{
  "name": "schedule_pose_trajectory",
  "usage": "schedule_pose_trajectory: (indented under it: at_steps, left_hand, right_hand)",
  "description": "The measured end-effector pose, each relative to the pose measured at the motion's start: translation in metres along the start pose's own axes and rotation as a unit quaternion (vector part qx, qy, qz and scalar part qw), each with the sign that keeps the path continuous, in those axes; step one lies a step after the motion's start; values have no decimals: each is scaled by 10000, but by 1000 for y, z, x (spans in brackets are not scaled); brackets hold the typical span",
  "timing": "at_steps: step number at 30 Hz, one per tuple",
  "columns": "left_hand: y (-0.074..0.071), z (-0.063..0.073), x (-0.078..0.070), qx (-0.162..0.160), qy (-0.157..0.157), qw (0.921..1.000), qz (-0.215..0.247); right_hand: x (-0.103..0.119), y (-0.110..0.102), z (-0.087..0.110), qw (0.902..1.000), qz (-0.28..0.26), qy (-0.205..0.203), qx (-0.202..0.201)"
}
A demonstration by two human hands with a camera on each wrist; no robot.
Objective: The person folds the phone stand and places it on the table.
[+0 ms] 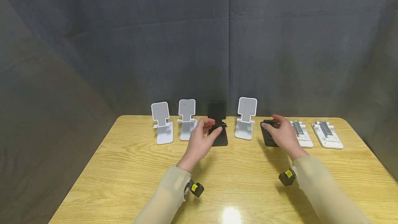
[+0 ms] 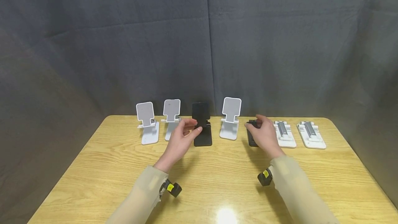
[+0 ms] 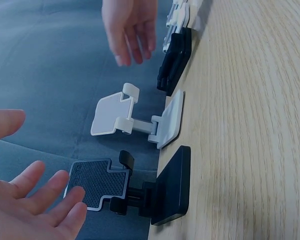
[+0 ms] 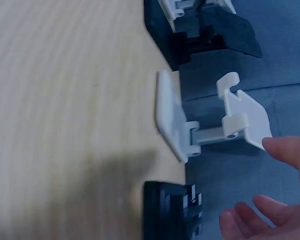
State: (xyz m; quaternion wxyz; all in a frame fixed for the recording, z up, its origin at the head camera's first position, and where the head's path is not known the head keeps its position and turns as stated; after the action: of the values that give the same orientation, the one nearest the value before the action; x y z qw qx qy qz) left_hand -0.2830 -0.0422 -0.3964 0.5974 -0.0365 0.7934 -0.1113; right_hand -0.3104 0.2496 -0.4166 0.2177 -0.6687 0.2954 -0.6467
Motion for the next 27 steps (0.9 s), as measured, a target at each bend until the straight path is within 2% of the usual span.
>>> schedule_pose_trajectory:
  at_steps: [9, 13, 21, 27]
  left_hand:
    - [1, 0, 1, 55, -68, 10000, 42]
    - [1, 1, 0, 64, -88, 9999, 62]
    - [1, 0, 0, 61, -86, 9999, 43]
    - [1, 1, 1, 67, -116, 9999, 14]
  right_hand:
    - [19, 6, -24, 9986, -471, 78, 207]
    - [24, 13, -32, 9957, -789, 169, 451]
    - [32, 32, -41, 9823, -1620, 442, 828]
    - [31, 41, -45, 9726, -2031, 707, 881]
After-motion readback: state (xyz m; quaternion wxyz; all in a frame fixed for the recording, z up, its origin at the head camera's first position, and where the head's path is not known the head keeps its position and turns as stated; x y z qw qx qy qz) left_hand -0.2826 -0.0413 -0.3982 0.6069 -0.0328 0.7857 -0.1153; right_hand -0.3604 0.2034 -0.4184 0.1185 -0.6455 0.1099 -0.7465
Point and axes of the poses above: each hand's wrist, its own z-axis away from the middle knuckle, its own y-axis out of the palm, x = y × z, the point moved 5 cm from there along -z, towards the middle knuckle, and after that the axes turned 6 degrees about z, right-handed, at the moved point
